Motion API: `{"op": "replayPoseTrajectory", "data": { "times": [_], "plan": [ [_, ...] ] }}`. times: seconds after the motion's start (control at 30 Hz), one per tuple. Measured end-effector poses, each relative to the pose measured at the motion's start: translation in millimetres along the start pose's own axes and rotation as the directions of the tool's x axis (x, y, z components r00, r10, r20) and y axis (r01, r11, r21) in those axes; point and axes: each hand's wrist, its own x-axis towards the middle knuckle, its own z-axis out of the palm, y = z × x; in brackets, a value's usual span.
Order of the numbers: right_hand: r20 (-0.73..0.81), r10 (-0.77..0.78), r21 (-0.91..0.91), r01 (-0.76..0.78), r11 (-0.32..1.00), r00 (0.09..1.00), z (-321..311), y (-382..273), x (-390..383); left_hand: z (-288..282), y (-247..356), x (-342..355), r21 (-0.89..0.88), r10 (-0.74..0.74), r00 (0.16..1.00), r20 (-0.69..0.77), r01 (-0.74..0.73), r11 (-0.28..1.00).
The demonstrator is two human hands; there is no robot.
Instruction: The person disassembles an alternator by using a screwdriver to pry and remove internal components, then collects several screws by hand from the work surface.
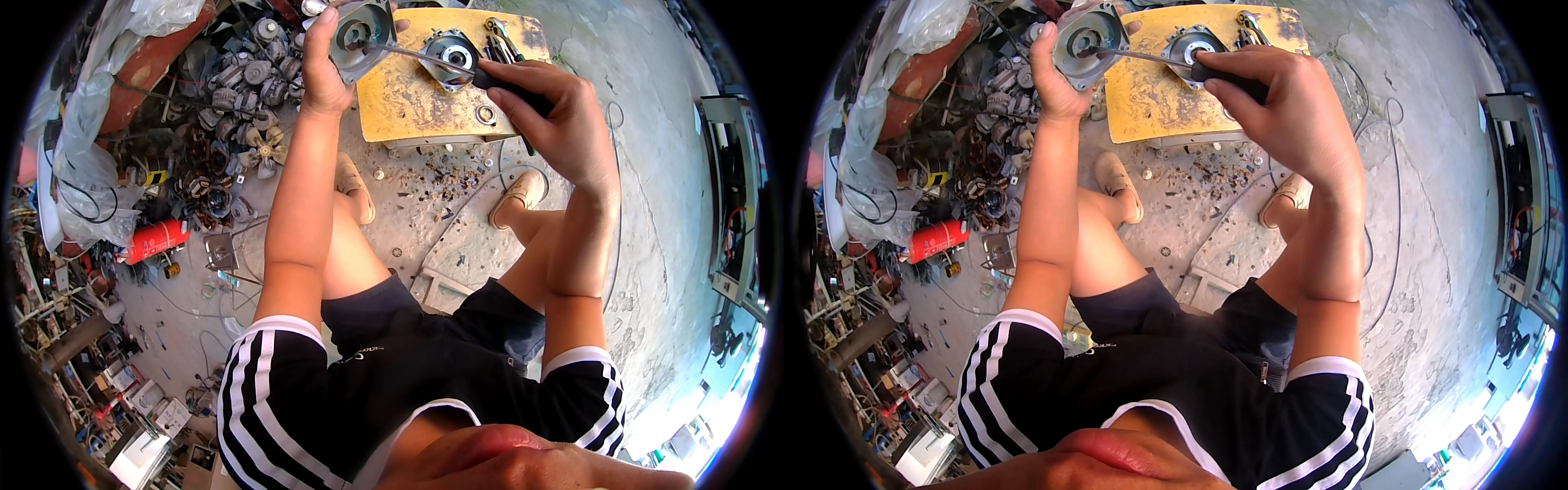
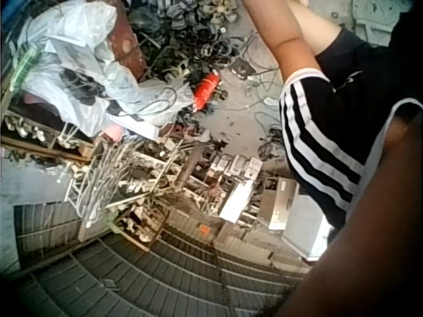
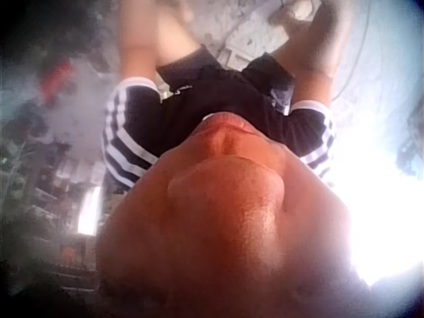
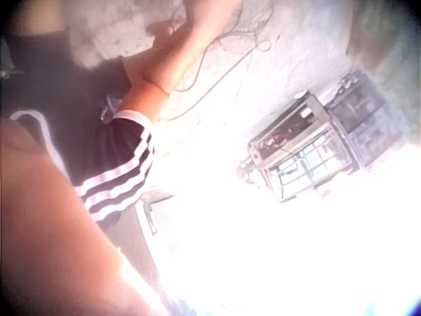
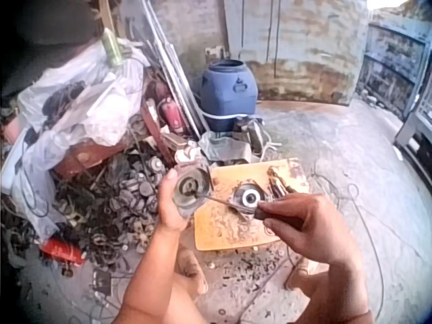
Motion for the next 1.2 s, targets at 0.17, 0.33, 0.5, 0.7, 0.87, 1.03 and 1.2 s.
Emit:
{"op": "replayPoseTrajectory", "data": {
  "times": [0.17, 0.33, 0.5, 0.7, 0.87, 1.03, 1.2],
  "plan": [
    [0.033, -0.066, -0.07, 0.068, 0.995, 0.997, -3.8, 5.8, 1.9, -1.2, 0.8, -3.2, 0.047, -0.088, 0.996, 0.002, 0.088, 0.995],
    [0.016, -0.13, -0.158, 0.131, 0.979, 0.991, -1.7, 4.2, 2.4, -8.0, 0.4, 0.1, 0.04, -0.122, 0.992, 0.008, 0.122, 0.992],
    [0.078, -0.048, -0.064, 0.054, 0.997, 0.996, -5.6, 9.2, 5.0, -12.4, 4.8, 1.3, -0.016, -0.224, 0.974, 0.042, 0.225, 0.974],
    [0.113, -0.125, 0.034, 0.122, 0.992, 0.986, -7.9, 37.4, 8.8, -8.4, 9.5, -0.4, -0.097, -0.316, 0.931, 0.182, 0.337, 0.937],
    [0.135, -0.04, 0.146, 0.02, 0.989, 0.99, -0.8, 39.6, 8.2, -3.6, 10.7, -1.2, -0.153, -0.304, 0.945, 0.117, 0.32, 0.935],
    [0.132, -0.039, 0.152, 0.019, 0.988, 0.99, 3.1, 39.1, 9.6, 0.5, 10.4, 0.2, -0.26, -0.336, 0.942, -0.017, 0.32, 0.911],
    [0.109, 0.0, 0.332, -0.037, 0.942, 0.994, 18.4, 49.0, 9.2, 5.6, 15.7, 2.9, -0.374, -0.315, 0.945, 0.085, 0.323, 0.869]
  ]
}}
